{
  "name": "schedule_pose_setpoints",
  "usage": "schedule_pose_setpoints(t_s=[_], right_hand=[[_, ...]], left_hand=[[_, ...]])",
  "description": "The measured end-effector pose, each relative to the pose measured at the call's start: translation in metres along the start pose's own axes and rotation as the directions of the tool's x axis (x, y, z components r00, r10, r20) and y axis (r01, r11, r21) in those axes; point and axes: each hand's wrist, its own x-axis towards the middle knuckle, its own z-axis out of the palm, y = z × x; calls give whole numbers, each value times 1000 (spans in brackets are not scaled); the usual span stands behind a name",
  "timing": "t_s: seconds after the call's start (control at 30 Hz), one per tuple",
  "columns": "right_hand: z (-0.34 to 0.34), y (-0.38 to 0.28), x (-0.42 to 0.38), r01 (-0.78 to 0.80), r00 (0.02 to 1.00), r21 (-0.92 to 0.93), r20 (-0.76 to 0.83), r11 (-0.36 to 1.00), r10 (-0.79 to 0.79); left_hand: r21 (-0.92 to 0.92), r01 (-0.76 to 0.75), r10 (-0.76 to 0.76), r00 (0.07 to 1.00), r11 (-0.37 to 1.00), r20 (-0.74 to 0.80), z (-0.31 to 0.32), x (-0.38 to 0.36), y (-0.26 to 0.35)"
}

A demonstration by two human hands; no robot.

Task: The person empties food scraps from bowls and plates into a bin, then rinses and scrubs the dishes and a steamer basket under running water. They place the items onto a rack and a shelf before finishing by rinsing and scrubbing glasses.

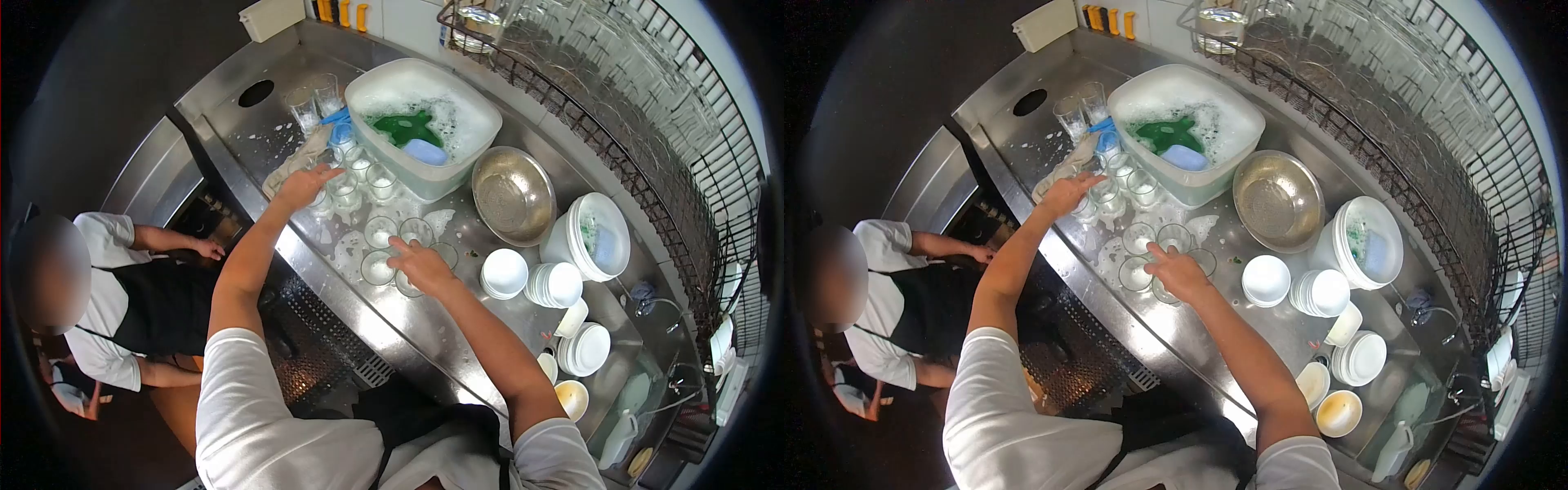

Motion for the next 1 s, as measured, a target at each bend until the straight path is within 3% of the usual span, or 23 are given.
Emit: schedule_pose_setpoints(t_s=[0.13, 0.23, 0.3, 0.47, 0.6, 0.7, 0.8, 0.9, 1.0], right_hand=[[4, 3, 0, 22, 998, 34, -62, 999, -19], [8, 0, -2, 41, 992, 42, -123, 998, -35], [15, 4, -1, 55, 983, 2, -178, 998, -54], [12, 2, -7, 11, 992, -21, -127, 1000, -13], [18, 4, -12, 25, 988, 6, -155, 1000, -24], [11, 0, -17, -8, 994, -8, -105, 1000, 7], [11, -1, -24, -38, 996, -4, -85, 999, 38], [12, -4, -34, -70, 993, 2, -93, 998, 70], [13, -6, -41, -101, 993, -25, -56, 995, 99]], left_hand=[[41, -47, 45, 999, 998, 30, 9, -1, -4], [-78, -12, 18, 997, 997, 73, 17, 8, -9], [-113, -17, 17, 1000, 993, -2, 17, 3, -2], [-194, 13, -15, 1000, 981, -7, 10, -19, 52], [-275, -6, -32, 991, 961, -132, 7, -21, 100], [-175, 111, -121, 992, 978, -48, -3, -15, 117], [-1, 183, -182, 977, 983, -115, -21, -14, 138], [71, 84, -65, 967, 994, -245, -20, -15, 140], [163, -49, 64, 994, 985, -87, -14, -8, 134]])
